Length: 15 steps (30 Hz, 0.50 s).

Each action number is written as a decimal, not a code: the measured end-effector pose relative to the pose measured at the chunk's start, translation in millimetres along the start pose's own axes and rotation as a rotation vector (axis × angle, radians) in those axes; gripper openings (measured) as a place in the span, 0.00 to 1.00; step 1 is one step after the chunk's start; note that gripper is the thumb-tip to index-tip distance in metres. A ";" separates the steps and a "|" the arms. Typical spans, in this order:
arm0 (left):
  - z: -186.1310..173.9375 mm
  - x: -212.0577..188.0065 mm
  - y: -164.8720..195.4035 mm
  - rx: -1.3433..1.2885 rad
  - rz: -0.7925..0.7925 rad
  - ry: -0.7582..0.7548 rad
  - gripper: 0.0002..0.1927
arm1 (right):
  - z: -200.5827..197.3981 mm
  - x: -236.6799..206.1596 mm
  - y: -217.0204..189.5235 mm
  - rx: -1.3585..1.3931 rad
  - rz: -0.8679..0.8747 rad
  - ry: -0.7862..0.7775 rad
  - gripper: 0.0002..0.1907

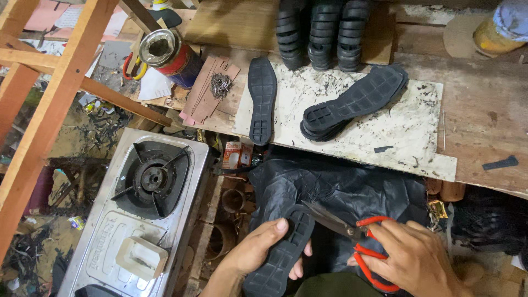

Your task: The person uses red-handled shears to trim the edges of black rubber shoe soles. They hold each sole in the left hand and cut along the perimeter with the right hand, then place the trimmed sole on a stack on the workbench.

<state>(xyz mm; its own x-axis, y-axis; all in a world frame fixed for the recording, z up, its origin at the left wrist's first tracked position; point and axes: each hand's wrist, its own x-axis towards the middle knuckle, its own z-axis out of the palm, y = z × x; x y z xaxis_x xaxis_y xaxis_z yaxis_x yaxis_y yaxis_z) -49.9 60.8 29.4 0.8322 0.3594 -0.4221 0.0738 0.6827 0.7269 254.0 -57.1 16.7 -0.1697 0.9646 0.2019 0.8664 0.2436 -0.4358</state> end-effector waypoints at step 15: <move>-9.5 3.3 -8.4 -0.025 -0.038 -0.017 0.40 | 6.3 -3.9 -2.3 0.061 0.035 -0.040 0.33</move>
<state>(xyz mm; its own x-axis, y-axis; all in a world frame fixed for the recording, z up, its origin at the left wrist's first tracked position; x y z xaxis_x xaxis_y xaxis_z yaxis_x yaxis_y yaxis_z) -53.0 62.4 16.8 0.8380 0.3225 -0.4401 0.0921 0.7115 0.6967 249.6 -60.9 11.4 -0.1593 0.9756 0.1512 0.8421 0.2142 -0.4949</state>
